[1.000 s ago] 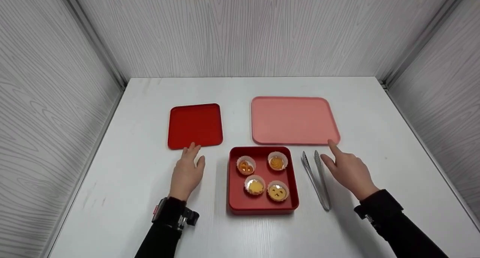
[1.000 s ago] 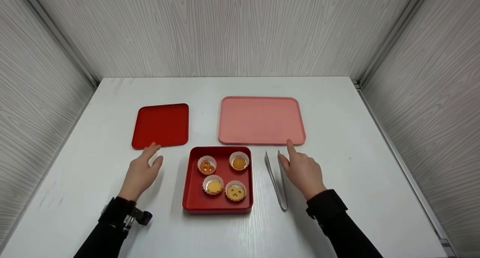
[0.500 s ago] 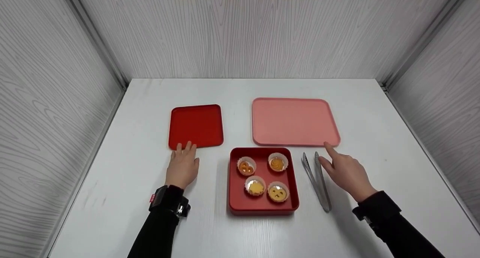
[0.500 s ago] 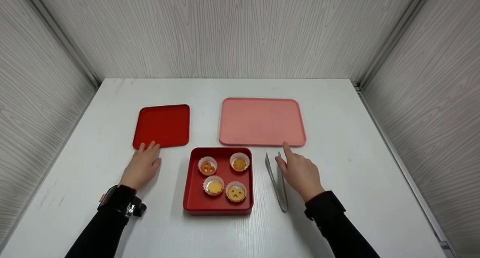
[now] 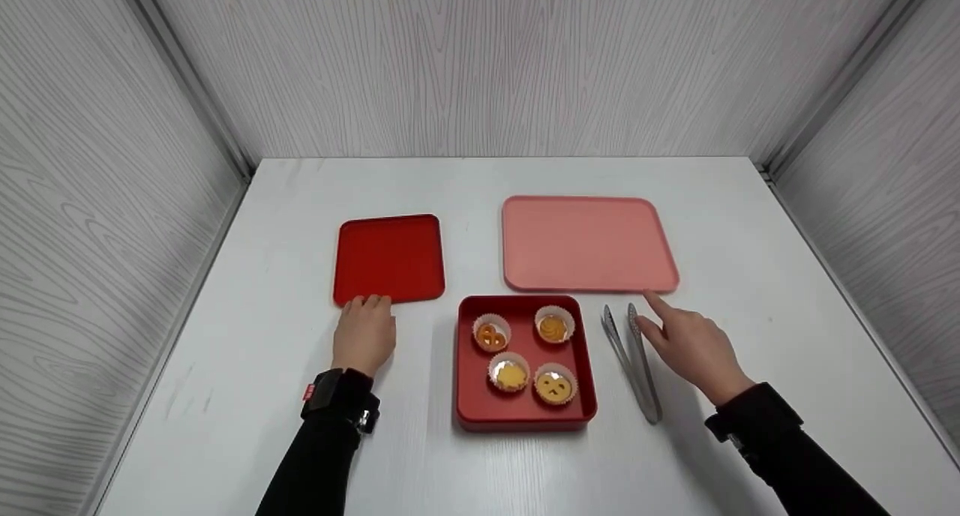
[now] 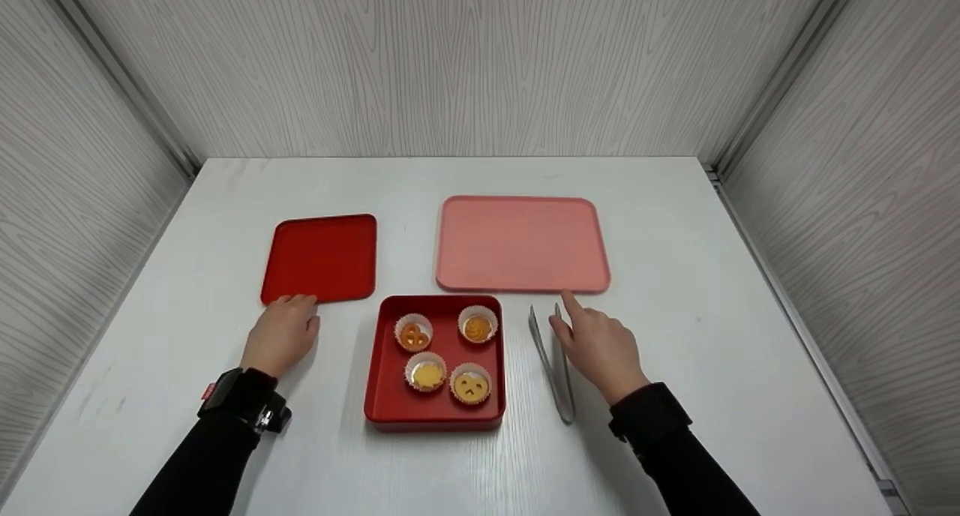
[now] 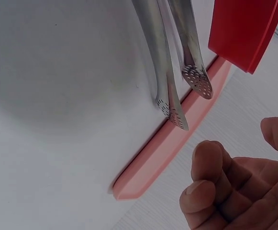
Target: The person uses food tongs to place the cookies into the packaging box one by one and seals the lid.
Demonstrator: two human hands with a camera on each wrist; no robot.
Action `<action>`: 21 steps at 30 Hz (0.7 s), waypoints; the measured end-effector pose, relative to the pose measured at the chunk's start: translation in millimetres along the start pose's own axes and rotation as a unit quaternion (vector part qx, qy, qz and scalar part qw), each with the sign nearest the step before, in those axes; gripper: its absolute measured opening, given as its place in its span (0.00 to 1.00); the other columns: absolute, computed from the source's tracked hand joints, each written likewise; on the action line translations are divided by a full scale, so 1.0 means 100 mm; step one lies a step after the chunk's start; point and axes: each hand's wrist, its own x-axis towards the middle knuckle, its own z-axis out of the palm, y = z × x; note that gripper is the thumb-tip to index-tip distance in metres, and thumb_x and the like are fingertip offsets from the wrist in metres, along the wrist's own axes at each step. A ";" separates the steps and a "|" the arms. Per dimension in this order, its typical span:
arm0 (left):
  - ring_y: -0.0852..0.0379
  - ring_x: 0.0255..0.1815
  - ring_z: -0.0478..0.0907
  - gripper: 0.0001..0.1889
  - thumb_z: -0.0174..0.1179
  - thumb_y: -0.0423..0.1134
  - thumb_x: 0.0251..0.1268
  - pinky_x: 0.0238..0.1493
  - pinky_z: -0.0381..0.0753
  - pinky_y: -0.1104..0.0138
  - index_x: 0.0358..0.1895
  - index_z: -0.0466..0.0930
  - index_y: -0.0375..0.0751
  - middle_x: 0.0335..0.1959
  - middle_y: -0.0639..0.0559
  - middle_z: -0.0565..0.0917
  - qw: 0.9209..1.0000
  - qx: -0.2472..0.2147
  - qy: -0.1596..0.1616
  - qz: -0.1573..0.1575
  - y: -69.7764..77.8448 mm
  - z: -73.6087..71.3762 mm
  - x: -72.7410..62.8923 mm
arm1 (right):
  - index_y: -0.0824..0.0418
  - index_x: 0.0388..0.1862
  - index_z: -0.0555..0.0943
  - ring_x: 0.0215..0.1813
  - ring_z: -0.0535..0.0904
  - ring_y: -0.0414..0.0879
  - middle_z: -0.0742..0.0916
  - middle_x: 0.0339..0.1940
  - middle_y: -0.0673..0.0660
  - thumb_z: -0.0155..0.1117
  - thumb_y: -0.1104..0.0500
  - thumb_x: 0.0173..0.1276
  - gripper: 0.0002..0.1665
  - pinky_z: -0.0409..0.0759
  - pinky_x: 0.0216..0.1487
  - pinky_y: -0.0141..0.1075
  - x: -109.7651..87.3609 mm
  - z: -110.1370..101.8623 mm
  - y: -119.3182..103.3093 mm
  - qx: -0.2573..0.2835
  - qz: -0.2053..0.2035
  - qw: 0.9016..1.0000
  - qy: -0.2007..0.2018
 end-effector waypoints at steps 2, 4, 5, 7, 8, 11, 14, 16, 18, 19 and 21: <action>0.32 0.56 0.79 0.14 0.63 0.31 0.70 0.68 0.72 0.42 0.54 0.81 0.26 0.51 0.32 0.85 1.000 0.009 0.005 0.003 0.00 0.00 -0.01 | 0.65 0.75 0.71 0.18 0.60 0.40 0.70 0.13 0.47 0.58 0.49 0.80 0.33 0.56 0.20 0.35 0.00 0.01 0.01 -0.002 0.000 1.000 -0.001; 0.34 0.52 0.81 0.11 0.64 0.31 0.68 0.65 0.74 0.42 0.50 0.82 0.27 0.46 0.33 0.87 1.000 0.019 0.011 0.005 0.01 0.00 -0.02 | 0.65 0.75 0.71 0.18 0.60 0.40 0.70 0.13 0.47 0.58 0.49 0.80 0.32 0.57 0.20 0.35 0.01 0.01 0.01 -0.004 0.000 1.000 -0.002; 0.34 0.50 0.82 0.11 0.65 0.31 0.68 0.64 0.75 0.41 0.48 0.82 0.28 0.45 0.33 0.87 1.000 0.023 0.016 0.006 0.01 0.00 -0.03 | 0.65 0.75 0.71 0.18 0.60 0.40 0.70 0.13 0.47 0.58 0.50 0.80 0.32 0.57 0.20 0.35 0.01 0.01 0.01 -0.005 -0.001 1.000 -0.002; 0.35 0.45 0.84 0.09 0.66 0.30 0.66 0.59 0.78 0.42 0.45 0.81 0.29 0.40 0.34 0.87 0.999 0.033 0.030 0.013 0.01 0.00 -0.05 | 0.64 0.75 0.72 0.18 0.61 0.41 0.70 0.13 0.47 0.58 0.50 0.80 0.31 0.58 0.21 0.35 0.01 0.01 0.01 -0.006 -0.002 1.000 -0.001; 0.36 0.43 0.85 0.08 0.67 0.29 0.66 0.56 0.80 0.43 0.44 0.81 0.29 0.38 0.34 0.87 0.999 0.036 0.037 0.016 0.02 0.00 -0.05 | 0.64 0.74 0.73 0.18 0.61 0.41 0.70 0.14 0.47 0.59 0.50 0.79 0.31 0.58 0.21 0.36 0.01 0.01 0.00 -0.006 -0.002 1.000 -0.001; 0.36 0.43 0.85 0.08 0.68 0.29 0.65 0.51 0.83 0.44 0.43 0.81 0.29 0.39 0.34 0.87 0.998 0.040 0.044 0.024 0.01 0.00 -0.07 | 0.64 0.73 0.74 0.19 0.63 0.41 0.71 0.14 0.47 0.59 0.51 0.79 0.30 0.61 0.22 0.36 0.01 0.01 -0.01 -0.006 -0.003 1.000 -0.002; 0.36 0.50 0.84 0.11 0.68 0.30 0.65 0.54 0.83 0.44 0.46 0.81 0.28 0.46 0.34 0.87 0.998 0.037 0.031 0.026 0.00 -0.01 -0.09 | 0.64 0.72 0.75 0.19 0.64 0.42 0.72 0.15 0.47 0.60 0.51 0.79 0.29 0.63 0.23 0.37 0.01 0.02 -0.01 -0.006 -0.007 1.000 -0.002; 0.36 0.56 0.82 0.15 0.69 0.31 0.65 0.59 0.80 0.42 0.51 0.81 0.27 0.53 0.33 0.86 0.999 0.035 0.020 0.027 0.00 -0.02 -0.10 | 0.64 0.72 0.75 0.20 0.64 0.42 0.72 0.15 0.47 0.60 0.52 0.79 0.29 0.64 0.23 0.37 0.01 0.02 -0.01 -0.008 -0.009 1.000 0.000; 0.36 0.54 0.83 0.14 0.67 0.29 0.65 0.57 0.82 0.43 0.51 0.80 0.26 0.52 0.32 0.85 0.999 0.033 0.025 0.032 -0.01 -0.03 -0.12 | 0.65 0.71 0.75 0.20 0.65 0.42 0.73 0.15 0.47 0.61 0.52 0.78 0.29 0.64 0.23 0.37 0.01 0.02 0.00 -0.011 -0.013 1.000 0.002; 0.36 0.52 0.84 0.13 0.66 0.28 0.66 0.54 0.83 0.43 0.50 0.80 0.26 0.51 0.32 0.86 0.998 0.033 0.033 0.036 -0.02 -0.03 -0.12 | 0.65 0.71 0.76 0.20 0.65 0.42 0.73 0.15 0.47 0.61 0.52 0.78 0.29 0.64 0.23 0.37 0.01 0.02 0.00 -0.011 -0.015 1.000 0.002; 0.37 0.44 0.85 0.10 0.64 0.26 0.65 0.48 0.86 0.45 0.48 0.79 0.27 0.44 0.33 0.87 0.997 0.032 0.055 0.045 -0.03 -0.05 -0.13 | 0.65 0.71 0.76 0.20 0.65 0.42 0.73 0.15 0.47 0.62 0.53 0.77 0.29 0.64 0.23 0.37 0.01 0.02 0.00 -0.013 -0.017 1.000 0.004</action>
